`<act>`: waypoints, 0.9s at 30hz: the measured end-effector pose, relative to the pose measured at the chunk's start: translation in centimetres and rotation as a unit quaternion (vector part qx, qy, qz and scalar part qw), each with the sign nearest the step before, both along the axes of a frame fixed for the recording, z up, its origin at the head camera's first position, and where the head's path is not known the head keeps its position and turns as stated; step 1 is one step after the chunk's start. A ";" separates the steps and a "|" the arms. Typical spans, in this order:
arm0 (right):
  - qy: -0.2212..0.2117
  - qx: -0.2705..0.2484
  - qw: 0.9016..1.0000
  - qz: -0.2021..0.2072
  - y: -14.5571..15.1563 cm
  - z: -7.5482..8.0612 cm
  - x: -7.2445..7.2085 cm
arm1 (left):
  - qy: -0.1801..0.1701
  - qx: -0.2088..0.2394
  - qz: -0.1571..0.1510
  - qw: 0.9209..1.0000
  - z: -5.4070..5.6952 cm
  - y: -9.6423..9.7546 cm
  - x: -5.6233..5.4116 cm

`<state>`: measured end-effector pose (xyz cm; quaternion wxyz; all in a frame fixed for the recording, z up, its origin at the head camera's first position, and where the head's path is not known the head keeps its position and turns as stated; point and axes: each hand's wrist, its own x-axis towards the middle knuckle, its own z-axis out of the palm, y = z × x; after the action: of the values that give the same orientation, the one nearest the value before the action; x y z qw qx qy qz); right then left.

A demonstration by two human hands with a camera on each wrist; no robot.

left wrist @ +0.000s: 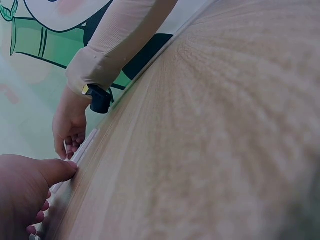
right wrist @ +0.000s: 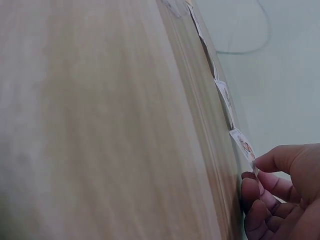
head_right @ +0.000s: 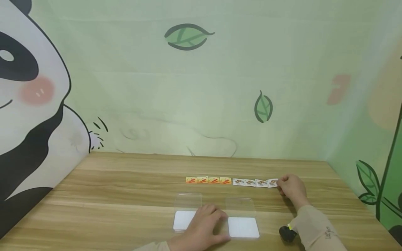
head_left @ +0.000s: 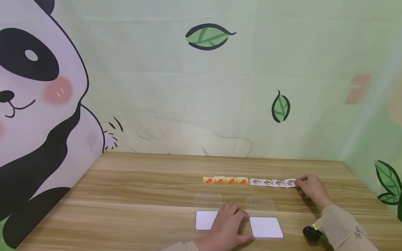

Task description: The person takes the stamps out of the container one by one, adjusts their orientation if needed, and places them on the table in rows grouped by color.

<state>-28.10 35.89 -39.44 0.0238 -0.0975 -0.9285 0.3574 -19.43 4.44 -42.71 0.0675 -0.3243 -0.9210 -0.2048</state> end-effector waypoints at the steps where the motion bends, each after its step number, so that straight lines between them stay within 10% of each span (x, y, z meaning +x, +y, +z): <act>1: -0.001 0.004 1.000 -0.001 0.0 0.1 0.0 | -0.001 0.000 0.000 1.000 0.0 0.0 0.0; 27: 0.000 0.044 0.999 -0.018 0.0 0.5 0.4 | 0.003 -0.005 0.005 1.000 0.0 0.0 0.1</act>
<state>-27.67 35.87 -38.99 0.0349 -0.1129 -0.9414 0.3158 -19.32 4.48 -42.67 0.0696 -0.3202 -0.9236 -0.1990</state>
